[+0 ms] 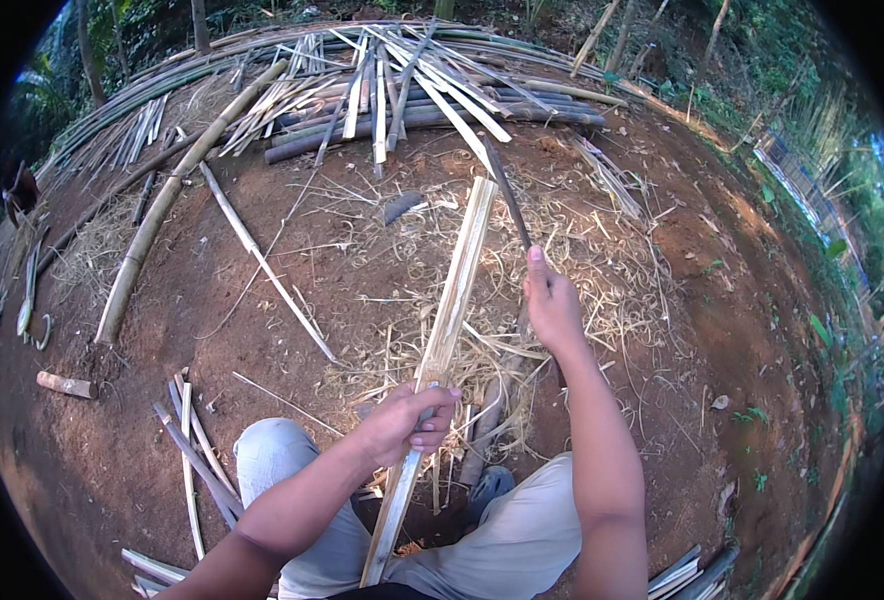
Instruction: The person sits on the ground in a wooded area and uses a machete to split long bamboo poles into thin strips. They repeatedly strike the bamboo with the blade to separate the material, creating a pile of processed strips.
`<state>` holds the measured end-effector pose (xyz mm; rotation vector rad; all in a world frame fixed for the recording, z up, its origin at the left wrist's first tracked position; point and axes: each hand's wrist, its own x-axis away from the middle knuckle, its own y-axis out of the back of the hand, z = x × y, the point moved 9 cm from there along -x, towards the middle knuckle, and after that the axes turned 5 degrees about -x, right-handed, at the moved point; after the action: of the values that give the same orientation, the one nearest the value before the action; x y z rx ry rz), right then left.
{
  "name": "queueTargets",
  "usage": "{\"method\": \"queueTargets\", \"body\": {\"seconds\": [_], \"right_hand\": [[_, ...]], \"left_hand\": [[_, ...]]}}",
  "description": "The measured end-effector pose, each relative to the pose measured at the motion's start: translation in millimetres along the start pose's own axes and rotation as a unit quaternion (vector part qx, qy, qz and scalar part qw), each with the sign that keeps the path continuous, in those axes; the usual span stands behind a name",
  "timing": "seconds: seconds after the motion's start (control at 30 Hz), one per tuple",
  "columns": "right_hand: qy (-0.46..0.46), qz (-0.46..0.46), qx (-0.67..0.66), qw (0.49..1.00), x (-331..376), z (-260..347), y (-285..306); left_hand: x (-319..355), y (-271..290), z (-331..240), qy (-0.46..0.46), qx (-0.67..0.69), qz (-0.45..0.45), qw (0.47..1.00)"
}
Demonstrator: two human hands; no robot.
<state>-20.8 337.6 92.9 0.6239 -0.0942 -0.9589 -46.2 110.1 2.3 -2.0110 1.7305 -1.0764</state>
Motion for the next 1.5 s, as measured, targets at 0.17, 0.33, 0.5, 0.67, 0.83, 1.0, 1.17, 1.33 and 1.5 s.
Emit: {"method": "queueTargets", "body": {"seconds": [0.17, 0.33, 0.5, 0.67, 0.83, 1.0, 1.17, 1.33, 1.5], "right_hand": [[0.004, 0.06, -0.155, 0.986, 21.2, 18.5, -9.0], [0.01, 0.044, -0.186, 0.981, 34.5, 29.7, -10.5], [0.01, 0.042, -0.24, 0.97, 40.1, 34.7, -11.8], [0.01, 0.018, -0.241, 0.97, 41.1, 34.2, -5.7], [0.024, -0.048, -0.223, 0.973, 33.2, 24.4, 12.9], [0.019, -0.086, -0.172, 0.981, 25.4, 11.6, 28.9], [0.049, 0.036, -0.01, 0.998, 41.0, 26.9, 4.2], [0.23, 0.151, 0.269, 0.923, 90.6, 50.0, -42.3], [0.298, 0.182, 0.255, 0.902, 109.1, 40.8, -64.4]], "left_hand": [[-0.6, -34.4, -16.2, -0.03, 0.052, 0.115, 0.992], [-3.4, -36.7, -13.9, -0.042, 0.043, 0.134, 0.989], [-7.5, -34.9, -10.3, -0.053, 0.021, 0.132, 0.99], [-5.5, -35.9, -9.4, -0.061, 0.029, 0.094, 0.993], [-8.4, -39.0, 8.4, -0.016, 0.019, 0.114, 0.993], [-7.6, -36.6, 7.2, -0.05, -0.029, 0.084, 0.995], [-4.1, -21.0, -8.7, -0.127, -0.039, 0.016, 0.991], [-1.8, -3.8, -14.5, -0.111, -0.007, -0.048, 0.993], [0.8, -12.8, 5.6, -0.087, -0.054, -0.125, 0.987]]}}
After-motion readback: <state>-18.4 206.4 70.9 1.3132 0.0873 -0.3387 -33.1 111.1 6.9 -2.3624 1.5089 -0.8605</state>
